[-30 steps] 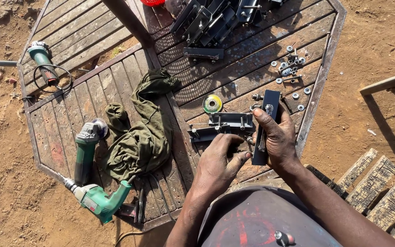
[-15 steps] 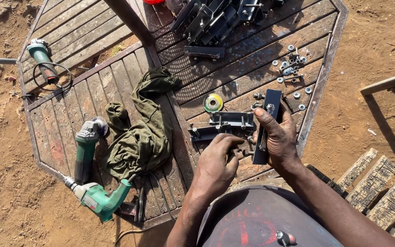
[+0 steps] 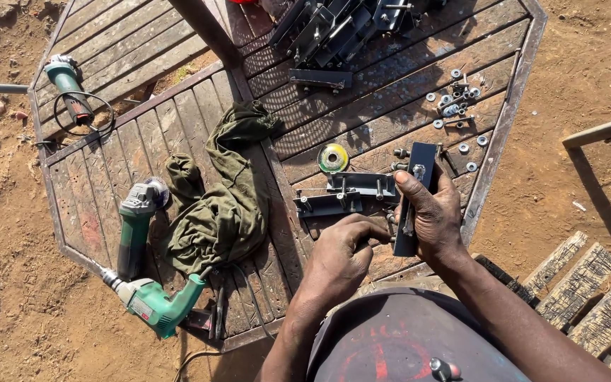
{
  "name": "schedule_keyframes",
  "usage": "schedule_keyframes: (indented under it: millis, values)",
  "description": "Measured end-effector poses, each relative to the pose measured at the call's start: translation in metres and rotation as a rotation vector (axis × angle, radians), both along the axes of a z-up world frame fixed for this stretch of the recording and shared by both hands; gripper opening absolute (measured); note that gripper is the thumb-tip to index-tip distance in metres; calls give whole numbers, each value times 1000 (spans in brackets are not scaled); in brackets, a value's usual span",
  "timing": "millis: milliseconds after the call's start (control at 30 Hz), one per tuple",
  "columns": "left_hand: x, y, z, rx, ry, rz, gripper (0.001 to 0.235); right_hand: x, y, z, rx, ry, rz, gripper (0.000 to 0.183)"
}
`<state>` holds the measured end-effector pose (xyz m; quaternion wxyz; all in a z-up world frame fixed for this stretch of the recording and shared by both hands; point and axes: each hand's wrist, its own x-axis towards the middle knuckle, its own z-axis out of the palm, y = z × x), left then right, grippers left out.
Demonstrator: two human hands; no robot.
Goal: Assembling metal brackets by manually inserting bolts and washers into pre-drilled holes on a fabrication table.
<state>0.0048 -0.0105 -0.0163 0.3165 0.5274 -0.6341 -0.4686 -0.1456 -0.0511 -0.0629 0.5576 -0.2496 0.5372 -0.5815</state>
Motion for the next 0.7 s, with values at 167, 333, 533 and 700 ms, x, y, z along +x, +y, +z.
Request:
schedule_keyframes:
  millis: [167, 333, 533, 700]
  values:
    - [1, -1, 3, 155, 195, 78, 37, -5, -3, -13, 49, 30, -2, 31]
    - [4, -3, -13, 345, 53, 33, 43, -10, -17, -18, 263, 117, 60, 44]
    - [30, -8, -26, 437, 179, 420, 30, -15, -50, -49, 584, 130, 83, 76]
    - [57, -7, -51, 375, 245, 639, 27, -15, -134, -46, 382, 83, 128, 43]
